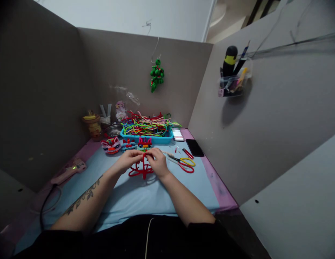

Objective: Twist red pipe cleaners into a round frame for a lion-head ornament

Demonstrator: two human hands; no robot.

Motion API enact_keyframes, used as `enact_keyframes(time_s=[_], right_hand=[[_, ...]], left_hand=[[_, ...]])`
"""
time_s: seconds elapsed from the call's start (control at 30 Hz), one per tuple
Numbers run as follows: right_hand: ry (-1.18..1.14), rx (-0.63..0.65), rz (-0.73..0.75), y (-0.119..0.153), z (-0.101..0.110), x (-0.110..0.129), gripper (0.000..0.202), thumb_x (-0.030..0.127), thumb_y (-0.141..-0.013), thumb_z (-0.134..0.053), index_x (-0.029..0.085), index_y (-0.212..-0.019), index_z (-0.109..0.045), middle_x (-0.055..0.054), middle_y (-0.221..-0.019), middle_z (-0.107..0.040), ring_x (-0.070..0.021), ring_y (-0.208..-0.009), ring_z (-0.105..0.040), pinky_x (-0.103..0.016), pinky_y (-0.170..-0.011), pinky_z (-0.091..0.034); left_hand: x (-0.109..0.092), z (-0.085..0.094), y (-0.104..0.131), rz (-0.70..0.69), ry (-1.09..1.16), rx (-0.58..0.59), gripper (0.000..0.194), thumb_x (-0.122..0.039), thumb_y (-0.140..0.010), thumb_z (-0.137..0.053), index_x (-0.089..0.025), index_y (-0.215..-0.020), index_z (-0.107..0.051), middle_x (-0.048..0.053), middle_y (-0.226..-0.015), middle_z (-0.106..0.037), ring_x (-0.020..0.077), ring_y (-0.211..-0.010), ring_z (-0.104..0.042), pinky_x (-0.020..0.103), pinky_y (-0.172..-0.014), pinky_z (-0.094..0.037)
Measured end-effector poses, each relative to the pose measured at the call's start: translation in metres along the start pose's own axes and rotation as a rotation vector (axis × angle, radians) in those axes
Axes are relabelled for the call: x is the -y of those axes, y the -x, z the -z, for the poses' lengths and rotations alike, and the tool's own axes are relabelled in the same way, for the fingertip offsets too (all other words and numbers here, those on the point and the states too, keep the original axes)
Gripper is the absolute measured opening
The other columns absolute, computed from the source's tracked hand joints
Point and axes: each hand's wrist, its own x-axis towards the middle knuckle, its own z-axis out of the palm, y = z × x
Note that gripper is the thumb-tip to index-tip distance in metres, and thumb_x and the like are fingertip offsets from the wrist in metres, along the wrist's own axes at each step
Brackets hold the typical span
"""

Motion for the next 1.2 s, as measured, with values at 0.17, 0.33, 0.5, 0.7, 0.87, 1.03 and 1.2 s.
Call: enact_keyframes(time_s=[0.17,0.33,0.5,0.7,0.87,1.03,1.2], right_hand=[[0.018,-0.011,-0.026,0.001,-0.002,-0.002,0.010,0.019,-0.079,-0.056,0.022,-0.081,-0.065,-0.003,-0.079,-0.065,-0.0167,-0.078,-0.057,-0.032,-0.075,-0.046],[0.028,-0.030,-0.012,0.003,-0.005,-0.004,0.015,0.014,-0.079,-0.051,0.022,-0.086,-0.062,-0.003,-0.082,-0.064,-0.0164,-0.079,-0.058,-0.031,-0.074,-0.047],[0.085,-0.185,-0.010,0.007,-0.007,-0.005,0.024,0.012,-0.075,-0.052,0.023,-0.097,-0.055,-0.002,-0.082,-0.061,-0.0164,-0.076,-0.059,-0.032,-0.073,-0.048],[0.228,-0.182,0.116,0.006,-0.006,-0.003,0.027,0.015,-0.080,-0.053,0.025,-0.104,-0.059,-0.005,-0.084,-0.064,-0.0201,-0.082,-0.058,-0.037,-0.080,-0.047],[0.146,-0.134,0.100,0.003,-0.005,0.004,0.027,0.016,-0.082,-0.052,0.026,-0.105,-0.062,-0.005,-0.089,-0.066,-0.0195,-0.087,-0.059,-0.035,-0.082,-0.048],[0.111,-0.108,0.072,0.002,-0.003,0.009,0.020,0.017,-0.082,-0.053,0.023,-0.096,-0.066,-0.005,-0.087,-0.067,-0.0185,-0.086,-0.059,-0.034,-0.079,-0.048],[0.128,-0.083,0.103,0.002,-0.002,0.011,0.013,0.022,-0.079,-0.060,0.023,-0.089,-0.066,-0.005,-0.084,-0.068,-0.0189,-0.083,-0.058,-0.034,-0.078,-0.047]], left_hand=[[0.003,-0.003,-0.001,0.035,0.048,0.004,0.033,-0.041,-0.065,-0.066,-0.011,-0.081,-0.065,-0.001,-0.060,-0.054,0.0076,-0.050,-0.045,0.019,-0.047,-0.034],[0.005,-0.004,-0.002,-0.024,-0.007,-0.091,0.032,-0.045,-0.073,-0.059,-0.013,-0.073,-0.059,-0.002,-0.057,-0.050,0.0080,-0.050,-0.044,0.019,-0.048,-0.035],[-0.002,-0.001,0.001,-0.273,-0.312,-0.404,0.027,-0.040,-0.077,-0.056,-0.015,-0.067,-0.059,0.000,-0.064,-0.055,0.0109,-0.061,-0.047,0.022,-0.056,-0.037],[-0.006,-0.009,0.006,-0.144,-0.359,-0.117,0.033,-0.042,-0.078,-0.054,-0.013,-0.073,-0.069,0.002,-0.066,-0.064,0.0139,-0.062,-0.053,0.023,-0.057,-0.038],[0.005,-0.013,0.001,-0.113,-0.197,-0.125,0.028,-0.037,-0.075,-0.057,-0.013,-0.080,-0.069,0.003,-0.069,-0.066,0.0145,-0.064,-0.055,0.023,-0.060,-0.040],[0.010,-0.015,0.000,-0.118,-0.205,-0.190,0.026,-0.035,-0.074,-0.057,-0.011,-0.076,-0.068,0.002,-0.065,-0.064,0.0125,-0.058,-0.053,0.022,-0.055,-0.038],[0.013,-0.016,0.000,-0.151,-0.271,-0.246,0.023,-0.031,-0.074,-0.057,-0.012,-0.078,-0.069,0.003,-0.069,-0.066,0.0134,-0.062,-0.055,0.022,-0.057,-0.040]])
